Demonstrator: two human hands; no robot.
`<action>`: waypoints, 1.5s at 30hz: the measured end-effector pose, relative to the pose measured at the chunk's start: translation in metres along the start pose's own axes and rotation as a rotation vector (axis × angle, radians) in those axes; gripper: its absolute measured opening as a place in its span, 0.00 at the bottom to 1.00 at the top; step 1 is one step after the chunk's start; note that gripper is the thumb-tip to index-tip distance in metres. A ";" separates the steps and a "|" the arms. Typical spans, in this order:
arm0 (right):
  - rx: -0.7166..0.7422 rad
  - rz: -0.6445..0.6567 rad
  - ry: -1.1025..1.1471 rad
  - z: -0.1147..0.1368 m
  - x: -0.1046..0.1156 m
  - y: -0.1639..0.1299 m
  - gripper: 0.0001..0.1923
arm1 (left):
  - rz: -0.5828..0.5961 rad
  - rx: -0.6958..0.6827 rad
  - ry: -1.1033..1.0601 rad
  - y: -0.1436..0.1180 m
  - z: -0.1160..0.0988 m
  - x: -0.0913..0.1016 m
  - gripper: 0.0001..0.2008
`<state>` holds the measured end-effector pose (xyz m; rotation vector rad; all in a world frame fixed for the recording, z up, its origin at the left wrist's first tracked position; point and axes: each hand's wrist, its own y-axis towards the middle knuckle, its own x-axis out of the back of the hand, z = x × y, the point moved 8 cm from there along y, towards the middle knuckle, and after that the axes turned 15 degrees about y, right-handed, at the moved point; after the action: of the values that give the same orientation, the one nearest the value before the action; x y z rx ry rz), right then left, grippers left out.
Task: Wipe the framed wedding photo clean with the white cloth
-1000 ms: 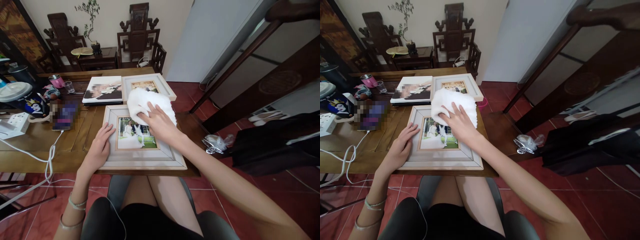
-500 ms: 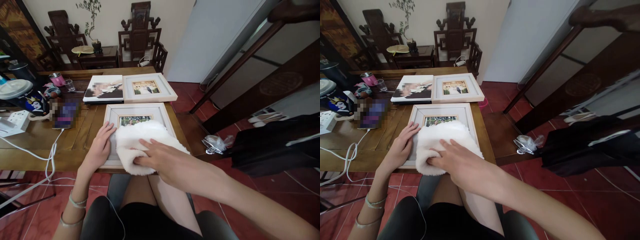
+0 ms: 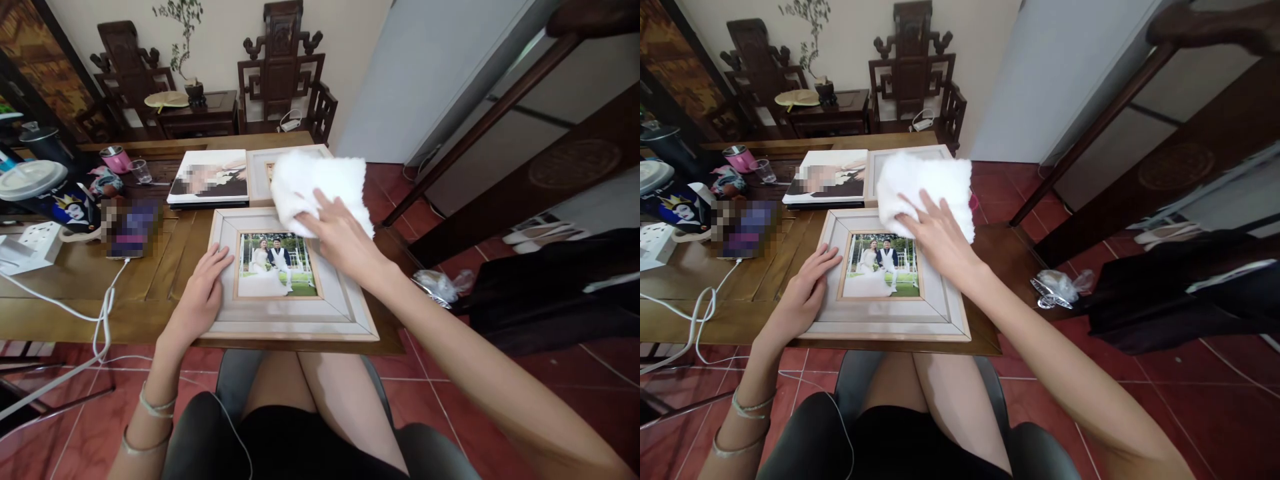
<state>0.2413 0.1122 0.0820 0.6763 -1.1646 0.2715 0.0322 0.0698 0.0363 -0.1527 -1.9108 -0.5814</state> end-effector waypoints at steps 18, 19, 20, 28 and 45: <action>0.139 0.417 0.365 0.087 -0.009 -0.062 0.39 | -0.011 -0.017 0.004 0.001 0.000 0.000 0.22; 0.119 0.382 0.338 0.078 -0.011 -0.055 0.40 | -0.009 -0.015 0.005 0.001 0.000 0.000 0.22; 0.105 0.343 0.300 0.068 -0.012 -0.048 0.40 | -0.007 -0.014 0.005 0.001 0.000 0.000 0.22; 0.036 0.310 -0.036 0.036 -0.027 -0.014 0.36 | -0.004 -0.007 -0.019 -0.001 -0.001 0.001 0.22; 0.027 0.438 0.355 0.081 0.001 -0.055 0.36 | -0.016 -0.018 -0.006 0.000 0.000 0.000 0.22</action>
<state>0.2104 0.0194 0.0823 0.3683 -0.9562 0.7472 0.0321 0.0697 0.0359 -0.1510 -1.9142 -0.6090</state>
